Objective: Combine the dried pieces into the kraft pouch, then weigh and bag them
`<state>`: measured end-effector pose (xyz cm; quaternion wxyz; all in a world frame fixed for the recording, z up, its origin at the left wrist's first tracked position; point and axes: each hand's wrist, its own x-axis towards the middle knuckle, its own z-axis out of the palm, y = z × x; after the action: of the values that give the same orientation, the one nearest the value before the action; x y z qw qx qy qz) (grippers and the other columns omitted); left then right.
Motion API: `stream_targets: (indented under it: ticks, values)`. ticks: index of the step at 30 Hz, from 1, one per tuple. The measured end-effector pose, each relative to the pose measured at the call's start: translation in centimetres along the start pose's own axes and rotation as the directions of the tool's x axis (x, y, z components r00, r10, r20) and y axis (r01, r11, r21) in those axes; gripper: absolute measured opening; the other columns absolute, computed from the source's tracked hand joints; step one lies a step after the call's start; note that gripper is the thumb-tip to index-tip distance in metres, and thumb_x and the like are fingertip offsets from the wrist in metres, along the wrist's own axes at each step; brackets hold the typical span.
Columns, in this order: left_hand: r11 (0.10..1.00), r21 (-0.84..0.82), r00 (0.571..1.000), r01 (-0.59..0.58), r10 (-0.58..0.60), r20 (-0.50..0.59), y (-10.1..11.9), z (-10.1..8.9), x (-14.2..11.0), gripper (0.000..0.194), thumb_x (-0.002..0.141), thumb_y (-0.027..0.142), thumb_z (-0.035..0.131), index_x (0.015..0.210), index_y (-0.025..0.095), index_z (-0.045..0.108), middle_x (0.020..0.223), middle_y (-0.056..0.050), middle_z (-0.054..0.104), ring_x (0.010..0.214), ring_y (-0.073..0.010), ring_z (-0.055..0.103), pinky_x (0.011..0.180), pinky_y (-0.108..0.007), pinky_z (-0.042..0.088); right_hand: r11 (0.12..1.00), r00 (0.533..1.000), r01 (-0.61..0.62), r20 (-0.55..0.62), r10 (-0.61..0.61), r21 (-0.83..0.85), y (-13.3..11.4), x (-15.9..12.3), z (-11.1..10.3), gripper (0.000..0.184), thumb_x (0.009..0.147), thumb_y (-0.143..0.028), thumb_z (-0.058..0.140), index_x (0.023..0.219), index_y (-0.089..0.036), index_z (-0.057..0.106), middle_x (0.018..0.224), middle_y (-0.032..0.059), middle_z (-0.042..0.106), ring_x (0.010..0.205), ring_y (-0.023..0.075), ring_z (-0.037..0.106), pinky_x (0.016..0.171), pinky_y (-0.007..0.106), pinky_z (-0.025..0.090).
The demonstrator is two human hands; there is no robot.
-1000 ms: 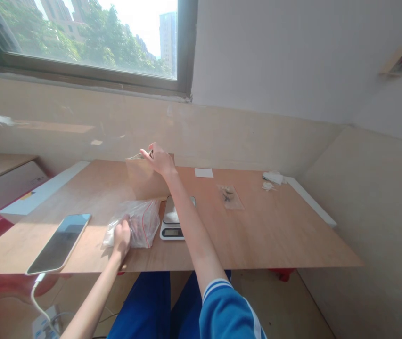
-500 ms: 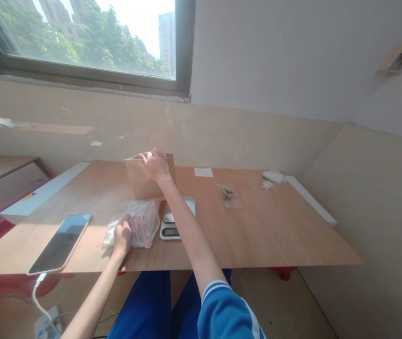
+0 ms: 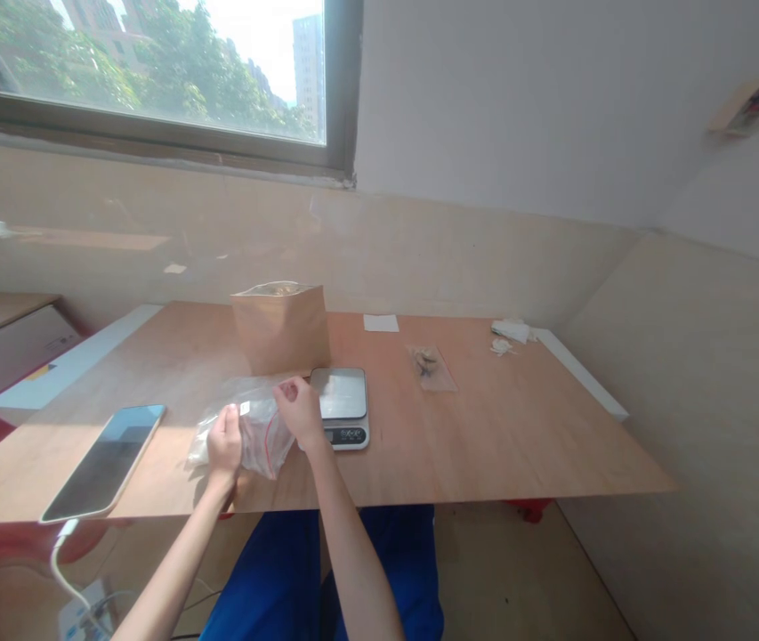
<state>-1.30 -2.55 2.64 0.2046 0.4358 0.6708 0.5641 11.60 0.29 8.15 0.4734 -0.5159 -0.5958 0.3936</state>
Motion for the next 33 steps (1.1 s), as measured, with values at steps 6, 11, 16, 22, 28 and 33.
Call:
stream_targets:
  ticks: [6,11,16,22,28,33]
  values:
    - [0.999,-0.039,0.998,0.002,0.001,0.067,0.8,0.0,-1.8,0.031,0.085,0.046,0.035,0.086,0.021,0.053,0.056,0.002,0.057,0.043,-0.014,0.053,0.046,-0.025,0.043,0.962,0.999,-0.02,-0.022,0.027,0.273,0.2,0.7,-1.5,0.015,0.071,-0.032,0.065,0.069,-0.017,0.065,0.064,0.0023,0.068,0.066,0.0175,0.064,0.065,0.028,0.049]
    - [0.997,-0.074,0.998,0.031,-0.027,0.059,0.6,0.3,-2.3,0.027,0.083,0.043,0.041,0.091,0.02,0.051,0.057,0.003,0.055,0.042,-0.0128,0.053,0.044,-0.024,0.043,0.996,0.996,0.076,-0.047,-0.074,0.047,0.7,0.9,-3.4,0.018,0.079,-0.033,0.058,0.075,-0.019,0.067,0.074,0.0043,0.072,0.07,0.018,0.066,0.066,0.028,0.051]
    - [0.994,-0.096,0.999,0.046,-0.047,0.0,2.3,-0.3,-2.3,0.036,0.085,0.047,0.039,0.106,0.018,0.045,0.064,0.003,0.056,0.039,-0.0096,0.047,0.04,-0.022,0.04,0.964,0.937,-0.018,-0.34,-0.076,-0.265,3.6,2.5,-9.8,0.024,0.086,-0.025,0.042,0.091,-0.017,0.065,0.102,0.0118,0.067,0.099,0.0213,0.06,0.09,0.033,0.043]
    - [0.991,0.122,0.991,-0.056,0.07,-0.111,4.6,-1.5,-0.1,0.046,0.087,0.043,0.043,0.124,0.018,0.035,0.086,-0.004,0.061,0.045,-0.0094,0.053,0.044,-0.023,0.044,0.836,0.768,-0.345,-0.64,-0.01,-0.427,8.2,4.4,-18.1,0.031,0.078,-0.012,0.041,0.1,-0.002,0.06,0.115,0.0278,0.054,0.116,0.0314,0.045,0.099,0.045,0.029]
    - [0.792,0.529,0.917,-0.306,0.395,-0.062,2.9,-1.7,1.9,0.043,0.085,0.034,0.048,0.123,0.014,0.048,0.137,-0.022,0.033,0.111,-0.0294,0.053,0.086,-0.046,0.049,0.741,0.726,-0.456,-0.687,-0.011,-0.494,10.4,5.0,-21.3,0.037,0.079,-0.021,0.048,0.109,0.0,0.056,0.113,0.0288,0.056,0.112,0.0325,0.049,0.093,0.041,0.034]
    - [0.654,0.614,0.897,-0.442,0.305,0.32,1.3,-0.7,0.3,0.04,0.091,0.027,0.032,0.121,0.019,0.057,0.136,-0.015,0.045,0.12,-0.0274,0.049,0.098,-0.045,0.04,0.706,0.721,-0.498,-0.693,0.013,-0.505,11.0,5.7,-22.7,0.032,0.081,-0.023,0.047,0.103,-0.004,0.06,0.107,0.027,0.061,0.106,0.0307,0.055,0.086,0.039,0.037]
